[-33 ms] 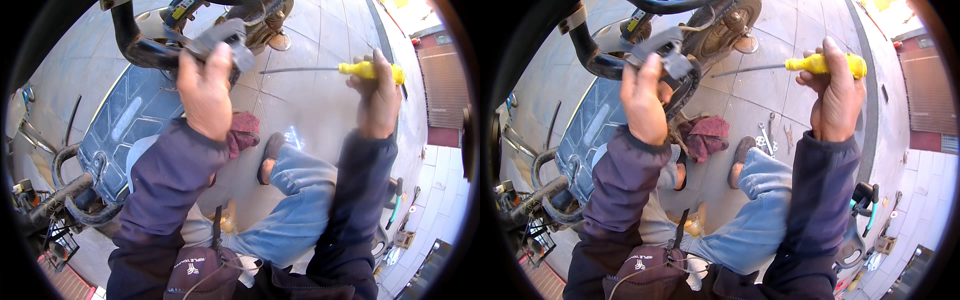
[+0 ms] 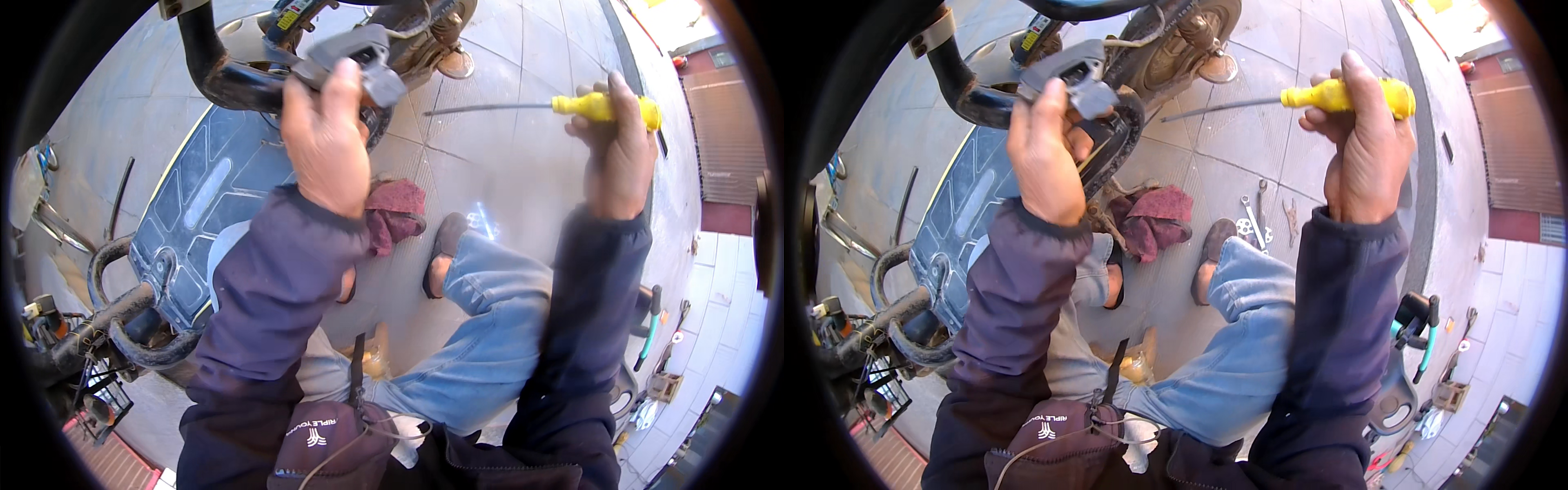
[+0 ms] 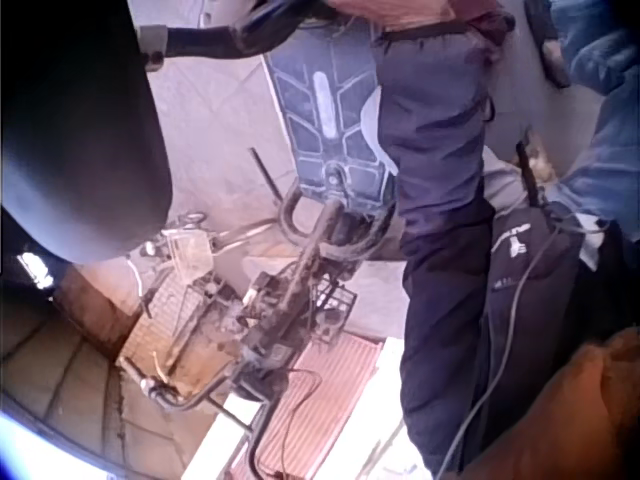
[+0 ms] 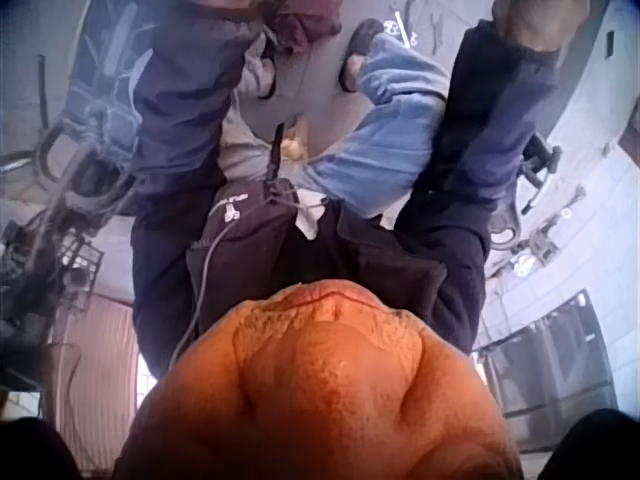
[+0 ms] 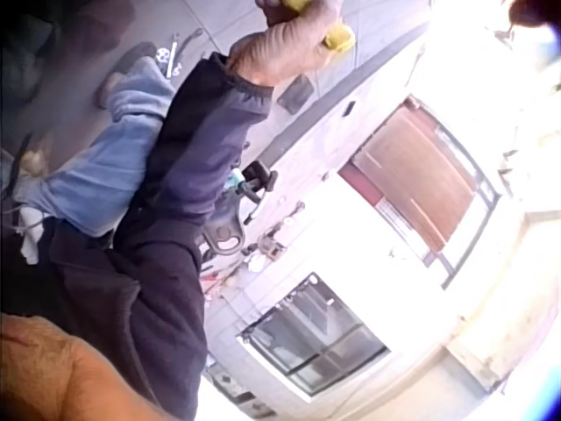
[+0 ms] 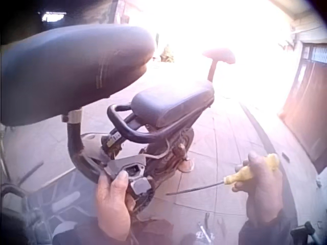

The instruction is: The person sits on the floor and uses a yellow screwdriver to remove a metal part from the scooter's handlebar area. After removing the part, the person wipes it thoroughly with a maroon cloth.

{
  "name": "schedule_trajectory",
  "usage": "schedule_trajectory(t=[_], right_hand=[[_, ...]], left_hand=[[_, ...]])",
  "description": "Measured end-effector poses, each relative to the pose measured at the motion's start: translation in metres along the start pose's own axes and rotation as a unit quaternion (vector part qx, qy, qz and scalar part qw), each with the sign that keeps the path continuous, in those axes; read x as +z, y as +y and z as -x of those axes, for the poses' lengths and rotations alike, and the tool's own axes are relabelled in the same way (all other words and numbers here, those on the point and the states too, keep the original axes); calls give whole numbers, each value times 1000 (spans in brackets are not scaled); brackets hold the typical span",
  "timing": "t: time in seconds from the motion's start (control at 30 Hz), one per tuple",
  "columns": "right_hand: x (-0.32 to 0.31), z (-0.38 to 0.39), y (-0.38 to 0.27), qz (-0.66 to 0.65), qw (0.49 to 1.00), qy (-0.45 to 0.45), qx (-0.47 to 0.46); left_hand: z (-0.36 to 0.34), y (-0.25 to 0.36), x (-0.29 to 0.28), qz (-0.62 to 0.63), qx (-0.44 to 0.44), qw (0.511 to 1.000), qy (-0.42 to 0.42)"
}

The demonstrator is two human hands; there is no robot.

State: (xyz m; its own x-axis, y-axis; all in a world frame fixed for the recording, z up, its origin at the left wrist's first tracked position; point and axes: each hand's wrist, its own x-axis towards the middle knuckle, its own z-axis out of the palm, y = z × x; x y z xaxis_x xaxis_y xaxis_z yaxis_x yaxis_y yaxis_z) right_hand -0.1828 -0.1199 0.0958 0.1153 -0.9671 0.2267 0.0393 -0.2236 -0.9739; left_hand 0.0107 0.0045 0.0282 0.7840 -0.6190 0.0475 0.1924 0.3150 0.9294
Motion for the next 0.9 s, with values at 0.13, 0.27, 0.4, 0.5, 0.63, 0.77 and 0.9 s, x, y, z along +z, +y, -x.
schedule_trajectory(t=[0.13,0.27,0.4,0.5,0.63,0.77,0.9], right_hand=[[-6,-5,5,19,1000,-9,-17],[-22,-2,6,43,998,-12,-44],[-9,5,-9,9,998,68,-8],[-13,5,-14,12,997,73,7],[-26,5,-6,12,998,62,-22],[-28,2,-8,20,997,64,-28],[-25,4,-9,23,998,48,-39]], left_hand=[[-23,9,-7,-53,-19,998,-27],[-48,25,-11,-158,-109,966,-174],[-70,31,-12,-76,-281,917,-273],[-66,2,-12,-77,-392,868,-297],[-68,27,4,12,-365,867,-340],[-72,18,7,64,-420,840,-337],[-64,6,6,49,-437,839,-321]])
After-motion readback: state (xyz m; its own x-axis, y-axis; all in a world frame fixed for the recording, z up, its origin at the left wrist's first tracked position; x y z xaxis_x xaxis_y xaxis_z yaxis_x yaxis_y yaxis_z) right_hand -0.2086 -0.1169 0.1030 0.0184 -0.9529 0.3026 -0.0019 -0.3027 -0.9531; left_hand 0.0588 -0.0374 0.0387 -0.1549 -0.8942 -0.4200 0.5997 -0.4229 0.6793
